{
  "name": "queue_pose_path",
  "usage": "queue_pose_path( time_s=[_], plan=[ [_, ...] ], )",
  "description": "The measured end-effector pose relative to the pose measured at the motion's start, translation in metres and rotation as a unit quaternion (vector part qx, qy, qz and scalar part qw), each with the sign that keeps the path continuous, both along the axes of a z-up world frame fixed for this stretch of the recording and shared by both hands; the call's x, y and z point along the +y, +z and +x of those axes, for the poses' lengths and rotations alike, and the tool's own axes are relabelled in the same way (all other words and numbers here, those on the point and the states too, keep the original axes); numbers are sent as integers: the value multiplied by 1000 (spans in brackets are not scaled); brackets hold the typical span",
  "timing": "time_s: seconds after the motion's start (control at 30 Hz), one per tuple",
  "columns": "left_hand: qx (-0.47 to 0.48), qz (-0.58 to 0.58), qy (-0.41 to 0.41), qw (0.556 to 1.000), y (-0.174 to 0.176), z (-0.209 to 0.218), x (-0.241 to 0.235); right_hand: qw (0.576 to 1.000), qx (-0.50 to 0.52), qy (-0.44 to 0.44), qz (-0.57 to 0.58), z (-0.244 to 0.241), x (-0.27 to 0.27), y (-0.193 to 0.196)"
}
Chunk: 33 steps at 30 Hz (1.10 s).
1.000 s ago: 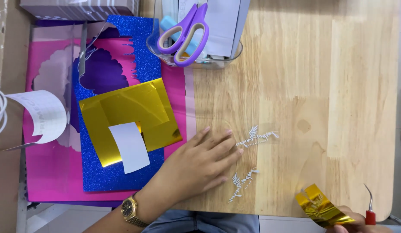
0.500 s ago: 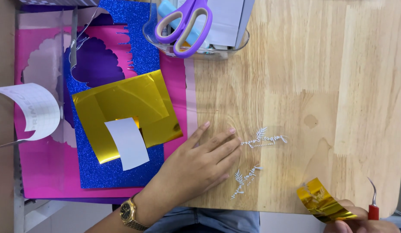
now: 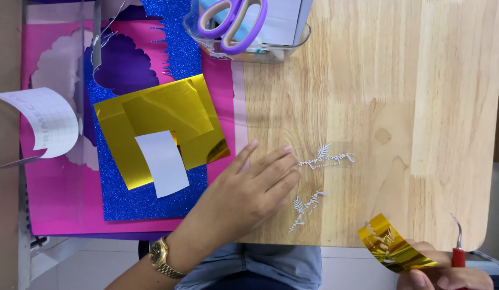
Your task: The person uses a red-handled weeding tool to carefully peel a white sticker off a gold foil backing. They hold the foil with one hand and lift the sticker edges with the tool, then remove the sticker completely and place it on the table.
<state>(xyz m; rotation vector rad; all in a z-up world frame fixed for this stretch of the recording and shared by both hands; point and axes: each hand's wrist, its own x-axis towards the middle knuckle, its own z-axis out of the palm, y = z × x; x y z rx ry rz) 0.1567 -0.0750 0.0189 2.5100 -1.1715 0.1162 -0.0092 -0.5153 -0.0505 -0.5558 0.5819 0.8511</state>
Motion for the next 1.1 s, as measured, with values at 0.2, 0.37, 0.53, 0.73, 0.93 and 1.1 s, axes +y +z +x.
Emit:
queue_pose_path(
  time_s=[0.2, 0.37, 0.53, 0.73, 0.93, 1.1],
  plan=[
    [289, -268, -101, 914, 20, -21, -30, 766, -459, -220, -393, 0, 134, 42],
    [444, -345, -153, 812, 29, -29, -40, 809, -438, -279, -274, 3, 150, 50],
    [589, -312, -115, 736, 39, -31, -32, 823, -413, -288, -263, 4, 161, 56],
    [631, -307, -59, 710, 45, -37, -31, 793, -405, -272, -366, 1, 176, 63],
    [661, -382, 9, 646, 46, -47, -32, 700, -474, -246, -474, 3, 191, 66],
    [650, -391, 68, 648, 54, -55, -33, 500, -489, -197, -687, -19, 173, 49]
  ],
)
